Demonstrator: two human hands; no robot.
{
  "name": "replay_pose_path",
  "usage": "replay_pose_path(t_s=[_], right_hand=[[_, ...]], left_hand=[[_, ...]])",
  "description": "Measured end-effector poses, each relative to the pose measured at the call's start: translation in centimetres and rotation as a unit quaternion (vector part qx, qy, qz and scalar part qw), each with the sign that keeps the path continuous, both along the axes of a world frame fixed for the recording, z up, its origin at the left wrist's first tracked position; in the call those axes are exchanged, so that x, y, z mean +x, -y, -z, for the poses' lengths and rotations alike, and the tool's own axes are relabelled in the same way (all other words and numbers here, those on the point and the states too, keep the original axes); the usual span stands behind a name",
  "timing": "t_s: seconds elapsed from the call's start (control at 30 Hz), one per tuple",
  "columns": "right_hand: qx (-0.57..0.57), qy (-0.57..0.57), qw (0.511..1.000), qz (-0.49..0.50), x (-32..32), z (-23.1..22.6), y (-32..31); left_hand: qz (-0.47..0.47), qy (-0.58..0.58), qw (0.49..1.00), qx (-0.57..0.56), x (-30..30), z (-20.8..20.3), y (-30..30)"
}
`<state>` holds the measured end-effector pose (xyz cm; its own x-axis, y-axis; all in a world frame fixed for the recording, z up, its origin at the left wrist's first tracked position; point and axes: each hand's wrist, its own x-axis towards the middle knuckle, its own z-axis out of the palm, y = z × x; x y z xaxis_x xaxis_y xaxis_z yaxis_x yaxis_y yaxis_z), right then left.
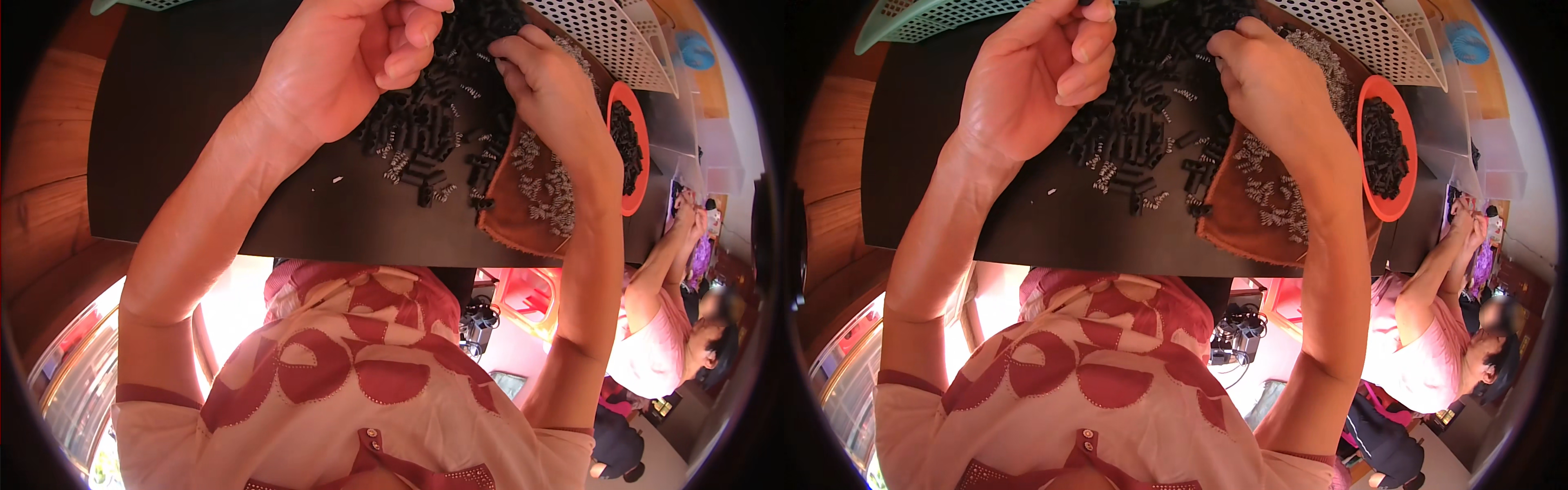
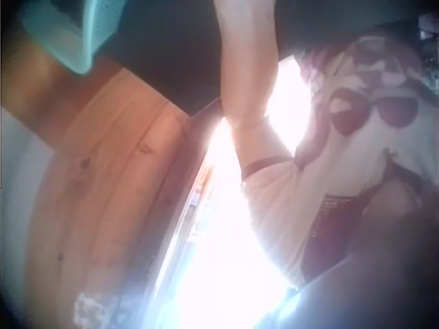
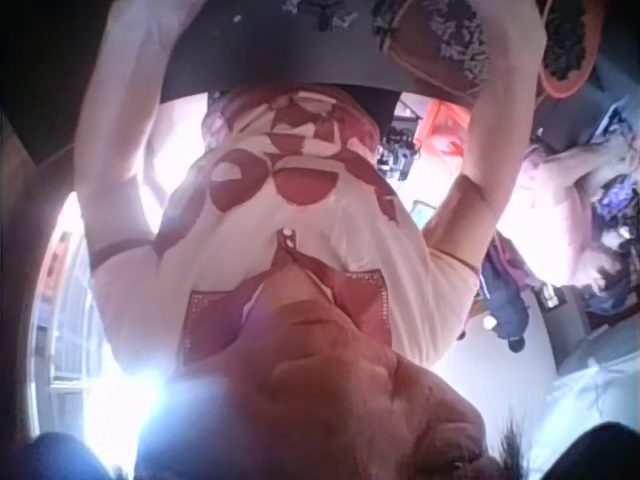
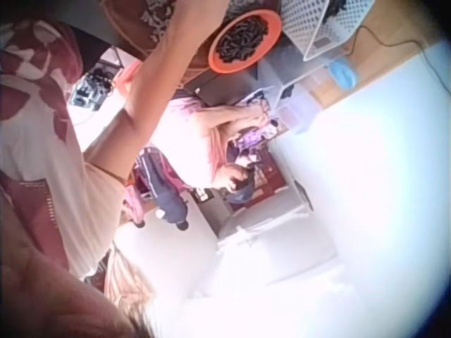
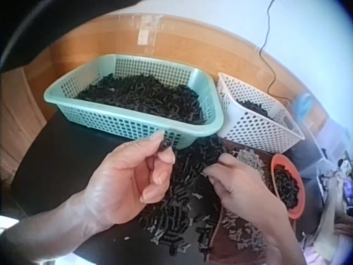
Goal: The person assembles small black plastic housings by inserting small metal components into them by hand. The person picks up individual plastic pieces from a pile, fits a metal insert into each, and then places the assembled units onto a brown cloth on the table.
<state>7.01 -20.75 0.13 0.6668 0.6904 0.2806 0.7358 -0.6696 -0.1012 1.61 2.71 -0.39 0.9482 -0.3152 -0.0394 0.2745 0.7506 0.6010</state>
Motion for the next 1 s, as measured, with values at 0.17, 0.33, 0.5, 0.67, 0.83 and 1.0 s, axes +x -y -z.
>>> replay_pose_path(t_s=[0.17,0.33,0.5,0.67,0.83,1.0], right_hand=[[0.007,-0.051,0.999,-0.002,-0.8,-2.2,-1.4],[0.016,-0.042,0.999,-0.012,-0.9,-2.2,-1.4],[-0.025,-0.034,0.999,0.001,-0.6,-2.3,-1.5],[-0.073,-0.069,0.995,0.005,-0.9,-1.6,-1.5],[0.014,-0.146,0.989,-0.019,-2.5,-2.7,-2.0],[-0.023,-0.131,0.991,-0.004,-4.4,-2.0,-3.2]], left_hand=[[-0.007,0.006,1.000,0.016,0.0,0.3,-0.3],[-0.001,0.007,1.000,0.011,0.1,0.4,-0.2],[0.003,0.019,1.000,0.014,0.2,0.4,0.0],[0.002,0.011,1.000,0.012,0.1,0.8,-0.1],[0.011,-0.006,1.000,-0.002,-0.2,0.4,-0.2],[0.018,0.018,1.000,0.003,0.3,0.5,0.0]])
